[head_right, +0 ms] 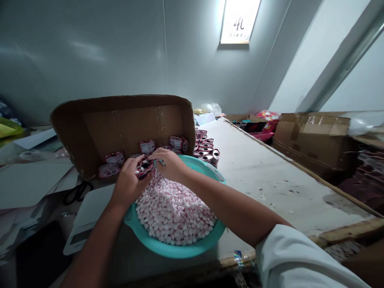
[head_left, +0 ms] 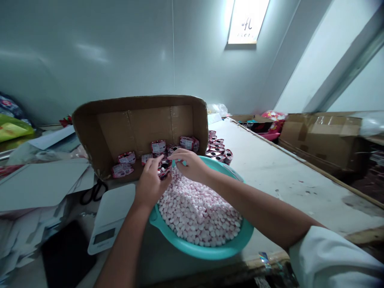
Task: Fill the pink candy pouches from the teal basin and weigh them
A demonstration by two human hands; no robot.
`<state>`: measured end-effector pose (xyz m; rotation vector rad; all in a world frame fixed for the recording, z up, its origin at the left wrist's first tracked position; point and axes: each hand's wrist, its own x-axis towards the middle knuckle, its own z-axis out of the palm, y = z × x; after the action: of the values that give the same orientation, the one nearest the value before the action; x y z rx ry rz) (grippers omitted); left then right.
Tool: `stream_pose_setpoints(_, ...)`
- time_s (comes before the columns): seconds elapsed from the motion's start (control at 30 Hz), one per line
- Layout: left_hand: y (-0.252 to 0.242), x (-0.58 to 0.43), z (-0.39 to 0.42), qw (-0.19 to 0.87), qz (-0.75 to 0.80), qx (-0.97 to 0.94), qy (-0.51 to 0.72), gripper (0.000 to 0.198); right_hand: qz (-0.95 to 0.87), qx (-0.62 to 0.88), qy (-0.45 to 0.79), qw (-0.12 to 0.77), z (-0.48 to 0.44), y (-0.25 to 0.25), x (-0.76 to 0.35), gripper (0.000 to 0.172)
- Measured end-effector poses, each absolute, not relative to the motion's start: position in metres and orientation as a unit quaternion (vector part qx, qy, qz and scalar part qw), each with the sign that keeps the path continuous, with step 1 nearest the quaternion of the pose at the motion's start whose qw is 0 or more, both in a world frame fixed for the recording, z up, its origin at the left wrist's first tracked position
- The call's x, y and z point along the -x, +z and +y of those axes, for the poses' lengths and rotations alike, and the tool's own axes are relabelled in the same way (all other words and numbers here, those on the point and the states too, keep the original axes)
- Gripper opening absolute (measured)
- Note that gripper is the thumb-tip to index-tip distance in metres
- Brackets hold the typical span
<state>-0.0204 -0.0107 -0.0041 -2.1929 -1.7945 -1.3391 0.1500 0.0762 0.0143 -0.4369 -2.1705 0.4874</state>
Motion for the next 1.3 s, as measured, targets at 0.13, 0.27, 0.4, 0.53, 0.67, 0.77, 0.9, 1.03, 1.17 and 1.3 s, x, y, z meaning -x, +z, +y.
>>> stream_pose_setpoints(0.13, -0.005, 0.020, -0.010, -0.007, -0.582, 0.694, -0.424, 0.059, -0.892, 0.155, 0.157, 0.394, 0.072, 0.015, -0.148, 0.031)
stream_pose_setpoints(0.27, -0.007, 0.022, -0.008, -0.005, -0.578, 0.702, -0.415, 0.062, -0.923, 0.182, 0.100, 0.323, 0.066, 0.019, -0.149, 0.030)
stream_pose_setpoints(0.4, -0.009, 0.023, -0.008, -0.013, -0.566, 0.711, -0.417, 0.063, -0.932, 0.174, 0.089, 0.306, 0.061, 0.021, -0.148, 0.025)
stream_pose_setpoints(0.53, -0.006, 0.020, -0.008, -0.030, -0.588, 0.691, -0.420, 0.061, -0.924, 0.138, 0.121, 0.335, 0.060, 0.022, -0.147, 0.027)
stream_pose_setpoints(0.67, -0.004, 0.017, -0.008, -0.031, -0.602, 0.676, -0.424, 0.064, -0.919, 0.097, 0.123, 0.362, 0.060, 0.022, -0.147, 0.027)
stream_pose_setpoints(0.77, -0.005, 0.017, -0.009, -0.045, -0.614, 0.666, -0.422, 0.074, -0.926, 0.076, 0.122, 0.349, 0.058, 0.023, -0.147, 0.023)
stream_pose_setpoints(0.9, -0.005, 0.018, -0.009, -0.061, -0.616, 0.653, -0.437, 0.077, -0.928, 0.094, 0.119, 0.340, 0.059, 0.023, -0.148, 0.023)
stream_pose_setpoints(1.03, -0.004, 0.017, -0.009, -0.052, -0.607, 0.657, -0.444, 0.075, -0.915, 0.159, 0.109, 0.355, 0.067, 0.022, -0.152, 0.029)
stream_pose_setpoints(1.17, -0.005, 0.018, -0.009, -0.042, -0.602, 0.662, -0.444, 0.072, -0.907, 0.179, 0.118, 0.363, 0.073, 0.022, -0.155, 0.028)
stream_pose_setpoints(1.3, -0.008, 0.019, -0.009, -0.032, -0.606, 0.663, -0.438, 0.072, -0.911, 0.137, 0.116, 0.371, 0.069, 0.024, -0.155, 0.020)
